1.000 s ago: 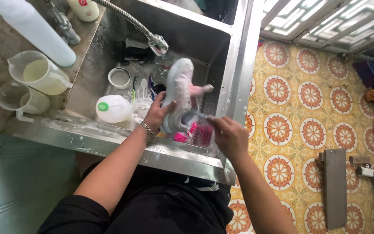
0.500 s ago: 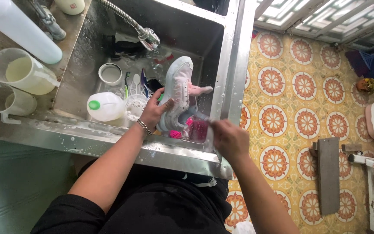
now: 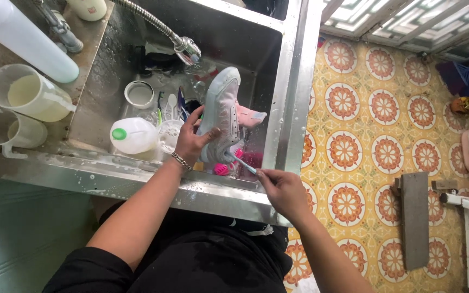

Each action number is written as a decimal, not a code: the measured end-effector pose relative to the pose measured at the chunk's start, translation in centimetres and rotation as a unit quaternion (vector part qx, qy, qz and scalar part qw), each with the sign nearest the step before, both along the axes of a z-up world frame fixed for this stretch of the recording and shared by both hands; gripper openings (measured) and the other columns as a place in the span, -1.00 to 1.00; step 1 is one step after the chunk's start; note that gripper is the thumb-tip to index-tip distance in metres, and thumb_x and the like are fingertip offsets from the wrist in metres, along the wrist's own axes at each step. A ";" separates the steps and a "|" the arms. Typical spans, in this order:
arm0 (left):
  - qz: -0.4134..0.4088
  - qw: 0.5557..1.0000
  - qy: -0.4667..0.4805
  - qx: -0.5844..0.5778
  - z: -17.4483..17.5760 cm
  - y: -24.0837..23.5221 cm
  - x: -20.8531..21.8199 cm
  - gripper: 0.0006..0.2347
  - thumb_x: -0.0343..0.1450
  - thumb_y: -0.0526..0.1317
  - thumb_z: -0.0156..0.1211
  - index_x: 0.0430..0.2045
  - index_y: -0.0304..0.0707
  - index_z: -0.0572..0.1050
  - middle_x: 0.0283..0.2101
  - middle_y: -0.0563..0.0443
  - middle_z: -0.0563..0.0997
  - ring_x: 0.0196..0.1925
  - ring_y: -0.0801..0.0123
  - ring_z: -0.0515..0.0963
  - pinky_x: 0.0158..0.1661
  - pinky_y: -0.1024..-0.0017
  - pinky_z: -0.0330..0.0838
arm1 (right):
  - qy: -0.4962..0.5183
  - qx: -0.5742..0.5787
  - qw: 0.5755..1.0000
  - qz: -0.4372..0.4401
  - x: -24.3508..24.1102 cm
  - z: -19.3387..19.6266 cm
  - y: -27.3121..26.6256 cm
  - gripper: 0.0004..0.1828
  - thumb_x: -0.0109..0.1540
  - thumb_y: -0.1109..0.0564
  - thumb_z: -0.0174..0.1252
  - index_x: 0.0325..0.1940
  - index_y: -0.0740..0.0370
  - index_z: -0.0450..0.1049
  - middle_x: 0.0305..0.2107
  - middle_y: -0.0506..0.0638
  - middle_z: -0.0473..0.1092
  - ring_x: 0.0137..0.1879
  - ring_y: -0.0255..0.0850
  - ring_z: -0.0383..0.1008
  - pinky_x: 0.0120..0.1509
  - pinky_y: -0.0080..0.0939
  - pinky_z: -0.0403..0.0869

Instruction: The person washes a white plastic bottle and a blue cup in a stainless steel sink using a brush and running water. They scrub the items thoroughly and rinse them under the tap. The person also washes their hands with soap and water during the process.

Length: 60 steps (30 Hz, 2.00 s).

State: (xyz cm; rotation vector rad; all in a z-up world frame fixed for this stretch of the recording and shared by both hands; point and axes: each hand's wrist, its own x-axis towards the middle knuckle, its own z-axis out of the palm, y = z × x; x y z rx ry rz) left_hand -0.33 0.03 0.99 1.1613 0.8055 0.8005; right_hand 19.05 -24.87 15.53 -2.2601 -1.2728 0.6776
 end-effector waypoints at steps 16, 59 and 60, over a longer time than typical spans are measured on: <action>-0.073 0.961 -0.153 -0.217 2.6 -1.4 0.9 -0.56 0.72 0.06 0.38 0.55 0.10 0.66 0.12 -0.04 0.90 0.11 0.32 0.91 0.16 0.23 0.87 | 0.173 0.253 0.940 -0.152 6.1 -1.6 -2.9 -0.80 0.56 0.27 0.39 0.19 0.41 0.85 -0.56 0.07 0.52 -0.32 -0.23 0.47 -0.02 -0.12 0.57; 0.168 0.900 -0.128 -0.382 -6.2 19.5 1.8 -0.30 0.63 0.37 0.33 0.51 -0.19 0.64 0.42 -0.31 0.82 0.42 -0.22 0.84 0.51 -0.38 0.69 | -0.190 0.130 0.967 0.112 0.4 -17.2 17.4 0.08 0.07 -0.05 0.83 0.63 0.28 0.58 0.48 0.59 0.38 0.65 0.62 0.43 0.81 0.45 0.34; 0.188 0.902 -0.090 -0.378 -8.5 20.5 1.1 -0.27 0.64 0.37 0.36 0.61 -0.14 0.52 0.53 -0.35 0.72 0.54 -0.35 0.73 0.52 -0.60 0.52 | -0.114 0.075 0.980 0.149 -0.2 -17.7 17.1 0.37 -0.07 -0.09 0.92 0.72 0.32 0.43 0.52 0.66 0.34 0.69 0.68 0.37 0.85 0.52 0.32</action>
